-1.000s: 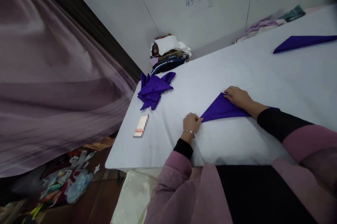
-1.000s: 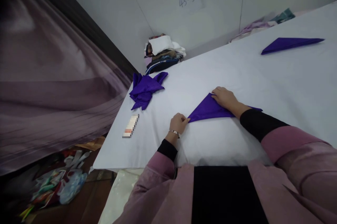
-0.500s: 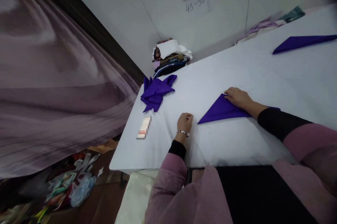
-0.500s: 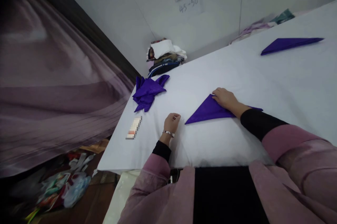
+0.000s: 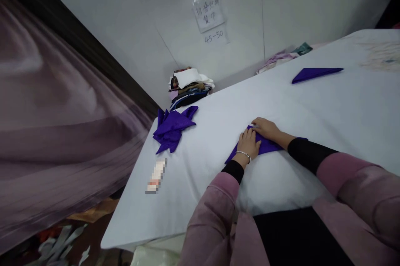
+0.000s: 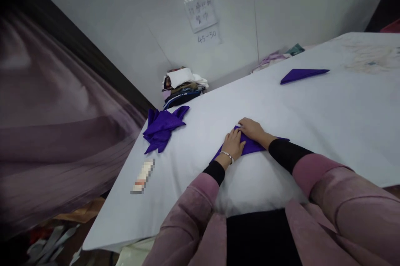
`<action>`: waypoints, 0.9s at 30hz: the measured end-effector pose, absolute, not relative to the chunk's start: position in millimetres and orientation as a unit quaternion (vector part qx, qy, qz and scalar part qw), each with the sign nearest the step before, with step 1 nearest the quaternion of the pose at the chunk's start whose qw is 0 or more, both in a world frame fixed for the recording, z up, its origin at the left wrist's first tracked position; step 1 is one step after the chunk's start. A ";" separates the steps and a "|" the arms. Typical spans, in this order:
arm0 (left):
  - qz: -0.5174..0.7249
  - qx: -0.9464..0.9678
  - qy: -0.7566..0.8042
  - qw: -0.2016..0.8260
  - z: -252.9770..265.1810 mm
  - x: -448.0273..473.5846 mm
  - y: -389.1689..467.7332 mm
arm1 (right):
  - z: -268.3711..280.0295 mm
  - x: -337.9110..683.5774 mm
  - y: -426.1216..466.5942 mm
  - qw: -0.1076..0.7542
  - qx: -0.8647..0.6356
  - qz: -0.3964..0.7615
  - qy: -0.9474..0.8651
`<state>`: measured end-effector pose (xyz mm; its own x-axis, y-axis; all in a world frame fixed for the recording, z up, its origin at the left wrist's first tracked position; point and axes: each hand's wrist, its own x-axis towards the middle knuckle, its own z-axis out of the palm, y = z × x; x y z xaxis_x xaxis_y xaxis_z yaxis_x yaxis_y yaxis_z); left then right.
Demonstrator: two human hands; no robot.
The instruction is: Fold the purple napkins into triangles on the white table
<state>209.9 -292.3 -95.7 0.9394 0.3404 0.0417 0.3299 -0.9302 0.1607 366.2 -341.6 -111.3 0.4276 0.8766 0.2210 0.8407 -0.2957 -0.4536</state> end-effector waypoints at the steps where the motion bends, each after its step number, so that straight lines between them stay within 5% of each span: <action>1: 0.020 0.982 0.173 0.079 -98.3 209.3 -291.3 | -106.5 364.3 -341.1 0.262 -0.807 0.040 -0.527; 10: -0.035 0.988 0.142 0.048 -106.1 209.6 -280.6 | -80.2 287.1 -410.3 0.380 -0.643 0.006 -0.665; 15: -0.003 0.984 0.168 0.060 -102.1 208.9 -283.8 | -87.0 335.7 -486.6 0.425 -0.763 0.009 -0.486; 19: -0.014 0.982 0.174 0.068 -97.5 209.8 -286.8 | -82.5 393.4 -518.0 0.391 -0.851 0.172 -0.306; 27: -0.013 0.982 0.176 0.065 -99.0 209.1 -285.6 | -68.5 397.1 -503.2 0.395 -0.762 0.441 -0.261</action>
<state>209.1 -285.6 -99.0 0.9381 0.3431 -0.0476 0.3464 -0.9299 0.1238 397.1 -503.2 -68.5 0.4746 0.7462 -0.4669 0.0482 -0.5516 -0.8327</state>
